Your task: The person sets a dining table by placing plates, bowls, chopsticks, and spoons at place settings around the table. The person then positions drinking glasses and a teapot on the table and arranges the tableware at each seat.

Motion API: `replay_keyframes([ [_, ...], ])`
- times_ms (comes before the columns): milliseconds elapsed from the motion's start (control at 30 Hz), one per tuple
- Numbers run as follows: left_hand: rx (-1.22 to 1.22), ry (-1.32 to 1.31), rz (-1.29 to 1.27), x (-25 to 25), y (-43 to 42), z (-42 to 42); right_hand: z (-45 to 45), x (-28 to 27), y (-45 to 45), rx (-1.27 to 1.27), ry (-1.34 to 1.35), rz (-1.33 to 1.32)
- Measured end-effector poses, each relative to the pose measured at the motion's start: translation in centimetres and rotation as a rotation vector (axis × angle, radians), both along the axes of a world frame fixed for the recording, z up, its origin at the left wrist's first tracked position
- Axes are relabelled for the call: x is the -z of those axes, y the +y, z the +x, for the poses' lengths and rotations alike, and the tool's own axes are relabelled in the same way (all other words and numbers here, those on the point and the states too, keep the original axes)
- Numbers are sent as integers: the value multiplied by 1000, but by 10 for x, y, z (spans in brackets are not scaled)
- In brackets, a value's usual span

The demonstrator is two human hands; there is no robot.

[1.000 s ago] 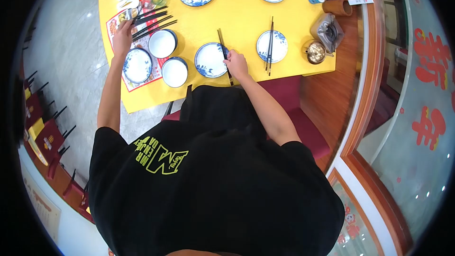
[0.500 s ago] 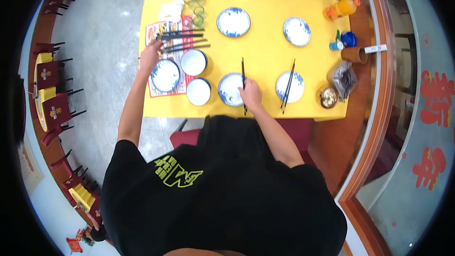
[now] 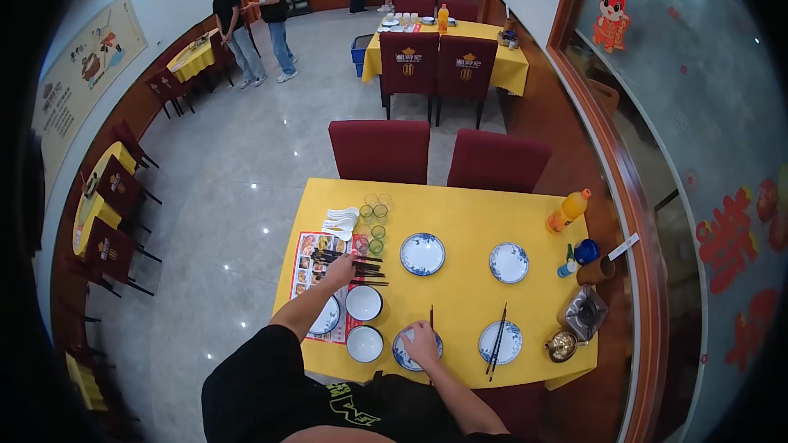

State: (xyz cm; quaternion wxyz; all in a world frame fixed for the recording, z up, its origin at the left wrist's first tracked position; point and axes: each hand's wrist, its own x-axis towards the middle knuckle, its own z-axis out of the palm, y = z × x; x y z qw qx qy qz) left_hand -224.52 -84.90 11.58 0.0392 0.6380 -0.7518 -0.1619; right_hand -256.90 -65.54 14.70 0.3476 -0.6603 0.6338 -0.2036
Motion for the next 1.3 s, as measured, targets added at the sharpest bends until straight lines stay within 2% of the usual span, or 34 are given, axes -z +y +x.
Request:
replay_keyframes([
  [67, -239, 351, -60, -22, 12, -24, -1, 4, -5, -16, -22, 10],
  [133, -101, 334, -147, 2, 37, -41, -8, 22, 2, 118, 61, -51],
  [167, -34, 298, 32, -22, 53, -54, -15, 29, 9, 110, 57, -47],
  [233, 77, 9, 110, -36, 80, -72, -33, 40, 19, 158, 199, -120],
  [367, 51, -77, 131, -34, 90, -83, -59, 40, 38, 123, 166, 26],
  [433, -56, -204, 139, -38, 92, -88, -69, 38, 50, 35, 148, 173],
  [500, -109, -210, 217, -48, 100, -89, -74, 40, 62, -3, 189, 165],
  [600, -140, -128, 184, -40, 114, -89, -82, 52, 69, -40, 131, 106],
  [733, -190, -98, 129, -43, 116, -94, -79, 75, 69, 18, -55, 138],
  [767, -196, -75, 97, -50, 118, -94, -81, 83, 67, 25, -87, 161],
  [833, -215, -108, 10, -78, 122, -102, -83, 95, 60, -50, 32, 192],
  [867, -228, -85, -54, -73, 127, -101, -85, 93, 56, -75, 52, 270],
  [933, -229, 48, -156, -135, 149, -131, -87, 97, 55, -63, -5, 228],
  [1033, -141, 114, -252, -163, 184, -171, -87, 115, 48, -57, -61, 224],
  [1100, -95, 121, -239, -152, 211, -196, -88, 104, 47, -47, -90, 204],
  [1133, -110, 174, -142, -140, 222, -209, -89, 102, 49, -47, -87, 233],
  [1200, -138, 231, 3, -115, 236, -228, -87, 102, 51, 121, -341, 448],
  [1300, -223, 225, 22, -60, 249, -242, -85, 107, 63, 77, -223, 335],
])
